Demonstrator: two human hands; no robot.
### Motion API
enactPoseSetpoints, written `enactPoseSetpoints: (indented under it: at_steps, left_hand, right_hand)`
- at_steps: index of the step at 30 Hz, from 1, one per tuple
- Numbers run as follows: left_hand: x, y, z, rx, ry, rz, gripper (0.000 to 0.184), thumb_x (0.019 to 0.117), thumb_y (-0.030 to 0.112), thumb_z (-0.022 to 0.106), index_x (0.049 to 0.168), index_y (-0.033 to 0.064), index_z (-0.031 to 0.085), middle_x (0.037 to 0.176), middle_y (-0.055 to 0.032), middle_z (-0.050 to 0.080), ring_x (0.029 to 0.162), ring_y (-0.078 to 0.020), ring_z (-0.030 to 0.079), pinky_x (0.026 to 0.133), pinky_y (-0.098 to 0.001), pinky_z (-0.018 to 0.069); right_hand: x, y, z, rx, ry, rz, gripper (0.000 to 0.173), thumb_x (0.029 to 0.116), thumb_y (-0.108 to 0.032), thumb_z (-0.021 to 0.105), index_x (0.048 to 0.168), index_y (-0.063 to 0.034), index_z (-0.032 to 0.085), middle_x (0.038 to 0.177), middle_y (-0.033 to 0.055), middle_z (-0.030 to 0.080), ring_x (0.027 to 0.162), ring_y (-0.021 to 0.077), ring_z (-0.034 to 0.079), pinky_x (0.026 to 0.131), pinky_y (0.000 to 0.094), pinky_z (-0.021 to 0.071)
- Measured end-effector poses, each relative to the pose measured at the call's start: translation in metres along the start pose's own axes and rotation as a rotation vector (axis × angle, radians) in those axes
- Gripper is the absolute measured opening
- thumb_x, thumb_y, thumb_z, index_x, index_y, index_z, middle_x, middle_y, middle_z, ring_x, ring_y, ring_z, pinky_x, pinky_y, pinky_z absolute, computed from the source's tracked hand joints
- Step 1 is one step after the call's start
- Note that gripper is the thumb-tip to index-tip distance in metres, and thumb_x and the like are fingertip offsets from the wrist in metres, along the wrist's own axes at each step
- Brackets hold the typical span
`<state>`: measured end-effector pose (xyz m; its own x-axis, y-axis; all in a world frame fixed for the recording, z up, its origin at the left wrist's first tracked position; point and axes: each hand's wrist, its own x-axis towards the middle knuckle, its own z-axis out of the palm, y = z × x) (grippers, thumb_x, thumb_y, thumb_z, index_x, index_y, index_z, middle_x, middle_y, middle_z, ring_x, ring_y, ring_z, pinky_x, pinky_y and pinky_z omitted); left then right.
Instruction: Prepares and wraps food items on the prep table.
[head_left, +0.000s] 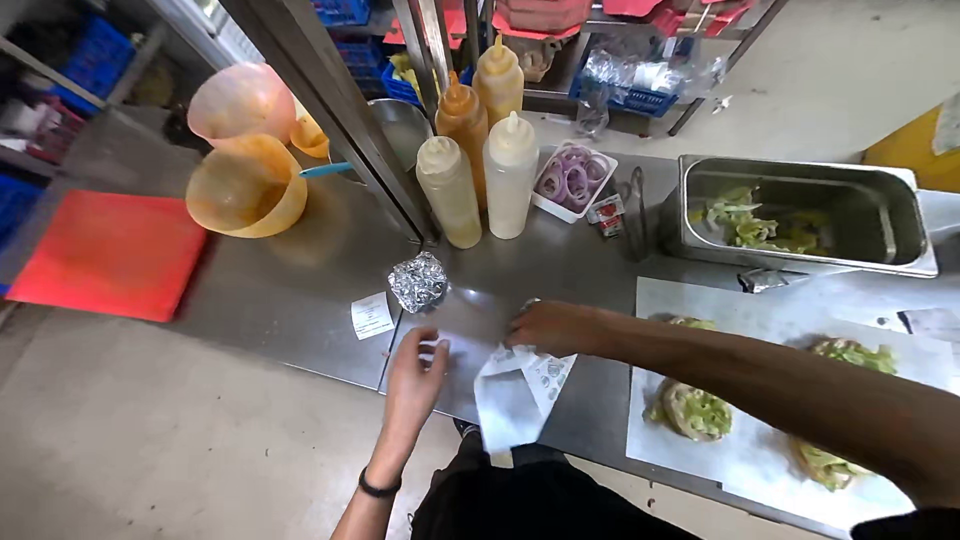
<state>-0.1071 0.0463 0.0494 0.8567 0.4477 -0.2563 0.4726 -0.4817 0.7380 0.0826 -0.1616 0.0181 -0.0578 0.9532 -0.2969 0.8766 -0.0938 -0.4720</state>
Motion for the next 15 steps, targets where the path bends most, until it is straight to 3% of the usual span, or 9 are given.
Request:
enactPoseSetpoints:
  at_steps: [2,4,5,7,8,10,12,15]
  left_hand:
    - [-0.023,-0.007,0.007,0.030,0.100,-0.003,0.031,0.1014,0.026,0.059,0.120,0.0017,0.065,0.099,-0.0103,0.070,0.083,-0.0212,0.070,0.073,-0.0434,0.0604]
    - [-0.041,-0.005,0.029,0.010,0.024,0.003,0.030,0.1016,0.026,0.059,0.115,0.0001,0.067,0.096,-0.0119,0.071,0.083,-0.0219,0.071,0.075,-0.0433,0.0611]
    - [-0.044,-0.002,0.046,-0.001,-0.057,0.026,0.034,0.1008,0.030,0.060,0.117,0.0007,0.067,0.101,-0.0128,0.071,0.088,-0.0228,0.071,0.079,-0.0430,0.0612]
    - [-0.041,0.008,0.087,-0.004,-0.206,0.058,0.054,0.0961,0.044,0.067,0.131,0.0034,0.062,0.127,-0.0170,0.064,0.113,-0.0287,0.066,0.097,-0.0468,0.0560]
    - [-0.037,0.012,0.108,0.007,-0.219,0.076,0.064,0.0911,0.050,0.072,0.136,0.0056,0.059,0.137,-0.0182,0.059,0.123,-0.0315,0.061,0.103,-0.0489,0.0525]
    - [-0.029,0.016,0.138,0.032,-0.178,0.112,0.072,0.0851,0.050,0.078,0.139,0.0081,0.057,0.144,-0.0192,0.053,0.131,-0.0343,0.055,0.105,-0.0496,0.0504]
    - [-0.027,0.011,0.151,0.019,-0.089,0.150,0.074,0.0819,0.045,0.083,0.139,0.0054,0.057,0.144,-0.0221,0.052,0.129,-0.0370,0.055,0.104,-0.0499,0.0511]
    - [-0.034,-0.007,0.157,-0.021,0.052,0.204,0.075,0.0782,0.043,0.086,0.133,0.0002,0.059,0.135,-0.0234,0.057,0.120,-0.0358,0.060,0.100,-0.0471,0.0544]
  right_hand:
    - [-0.029,-0.004,-0.009,0.123,-0.072,0.328,0.038,0.0936,-0.020,0.073,0.131,-0.0125,0.067,0.122,0.0160,0.068,0.109,0.0374,0.066,0.091,0.0586,0.0531]
    - [-0.062,-0.012,0.009,0.228,0.065,0.605,0.044,0.0938,-0.037,0.072,0.128,-0.0101,0.066,0.114,0.0173,0.069,0.103,0.0385,0.068,0.087,0.0599,0.0537]
    - [-0.074,-0.018,0.020,0.286,0.141,0.718,0.049,0.0923,-0.044,0.072,0.126,-0.0089,0.066,0.109,0.0171,0.070,0.100,0.0379,0.069,0.086,0.0602,0.0544]
    - [-0.085,-0.036,0.050,0.415,0.291,0.883,0.055,0.0893,-0.052,0.073,0.120,-0.0066,0.067,0.100,0.0166,0.072,0.092,0.0361,0.070,0.082,0.0601,0.0556]
    - [-0.084,-0.048,0.064,0.468,0.376,0.953,0.056,0.0882,-0.053,0.074,0.118,-0.0056,0.067,0.096,0.0162,0.071,0.089,0.0349,0.070,0.080,0.0596,0.0562]
    - [-0.073,-0.072,0.087,0.527,0.543,1.097,0.056,0.0871,-0.052,0.076,0.114,-0.0041,0.068,0.092,0.0157,0.071,0.084,0.0336,0.070,0.077,0.0580,0.0572]
    - [-0.058,-0.088,0.108,0.505,0.783,1.199,0.057,0.0836,-0.046,0.082,0.112,0.0013,0.067,0.096,0.0198,0.070,0.086,0.0368,0.069,0.076,0.0583,0.0567]
    - [-0.039,-0.101,0.131,0.529,1.061,1.240,0.068,0.0792,-0.040,0.086,0.124,0.0044,0.061,0.111,0.0216,0.066,0.099,0.0355,0.066,0.084,0.0537,0.0567]
